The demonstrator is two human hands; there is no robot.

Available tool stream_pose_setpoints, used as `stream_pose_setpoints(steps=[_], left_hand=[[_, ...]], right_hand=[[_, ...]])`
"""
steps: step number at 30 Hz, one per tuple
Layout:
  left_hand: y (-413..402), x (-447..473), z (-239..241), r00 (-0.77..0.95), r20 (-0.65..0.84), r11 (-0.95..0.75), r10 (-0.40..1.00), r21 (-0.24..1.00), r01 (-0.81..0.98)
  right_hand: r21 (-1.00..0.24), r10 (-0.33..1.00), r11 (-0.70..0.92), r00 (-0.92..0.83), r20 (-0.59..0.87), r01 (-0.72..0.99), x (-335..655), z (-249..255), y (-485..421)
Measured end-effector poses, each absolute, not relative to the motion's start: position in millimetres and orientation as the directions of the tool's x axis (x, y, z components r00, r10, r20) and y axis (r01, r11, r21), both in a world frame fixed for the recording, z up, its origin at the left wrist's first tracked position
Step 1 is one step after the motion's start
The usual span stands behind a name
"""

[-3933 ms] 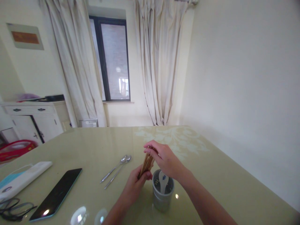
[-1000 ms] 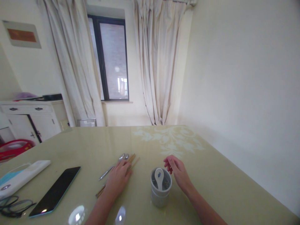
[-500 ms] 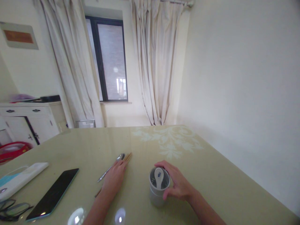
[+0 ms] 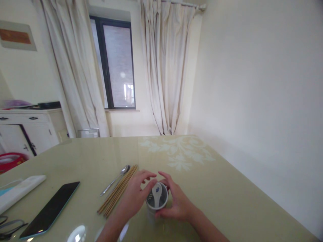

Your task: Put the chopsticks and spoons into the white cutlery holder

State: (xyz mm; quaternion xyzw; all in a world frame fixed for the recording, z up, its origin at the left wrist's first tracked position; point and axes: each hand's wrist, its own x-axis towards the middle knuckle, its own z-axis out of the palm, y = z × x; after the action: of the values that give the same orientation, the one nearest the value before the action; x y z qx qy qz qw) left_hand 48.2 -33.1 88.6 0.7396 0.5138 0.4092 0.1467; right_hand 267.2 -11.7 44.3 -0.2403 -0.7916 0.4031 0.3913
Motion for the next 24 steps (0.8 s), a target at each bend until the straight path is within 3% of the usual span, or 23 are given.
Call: stream_pose_setpoints(steps=[5, 7, 9, 12, 15, 17, 20, 24], left_hand=[[-34.9, 71.8, 119.4, 0.332, 0.290, -0.434, 0.897, 0.448, 0.782], [-32.2, 71.4, 122.1, 0.340, 0.316, -0.456, 0.886, 0.458, 0.763], [-28.3, 63.5, 124.3, 0.268, 0.376, -0.450, 0.887, 0.571, 0.686], [-17.4, 34.3, 130.3, 0.028, 0.418, -0.383, 0.908, 0.801, 0.460], [-1.4, -10.6, 131.9, -0.242, 0.290, -0.260, 0.926, 0.954, 0.149], [9.0, -42.3, 124.8, -0.353, 0.178, -0.171, 0.918, 0.984, 0.051], [21.4, -82.4, 102.9, -0.450, 0.090, 0.006, 0.888, 0.978, 0.208], [33.3, -112.6, 74.5, -0.527, 0.121, 0.139, 0.841, 0.893, 0.427]], right_hand=[[-0.843, 0.735, 0.533, -0.532, 0.420, 0.070, 265.2, 37.0, -7.5], [-0.846, 0.746, 0.526, -0.523, 0.412, 0.084, 265.8, 34.8, -4.7], [-0.845, 0.753, 0.526, -0.516, 0.409, 0.099, 266.0, 32.2, -1.5], [-0.844, 0.774, 0.520, -0.490, 0.402, 0.129, 265.6, 28.1, 3.3], [-0.860, 0.810, 0.485, -0.451, 0.374, 0.158, 264.8, 25.1, 7.4], [-0.876, 0.837, 0.450, -0.425, 0.346, 0.172, 264.1, 24.1, 9.0], [-0.887, 0.859, 0.421, -0.399, 0.321, 0.191, 263.4, 24.1, 9.0], [-0.872, 0.862, 0.429, -0.395, 0.317, 0.237, 263.6, 25.6, 6.0]])
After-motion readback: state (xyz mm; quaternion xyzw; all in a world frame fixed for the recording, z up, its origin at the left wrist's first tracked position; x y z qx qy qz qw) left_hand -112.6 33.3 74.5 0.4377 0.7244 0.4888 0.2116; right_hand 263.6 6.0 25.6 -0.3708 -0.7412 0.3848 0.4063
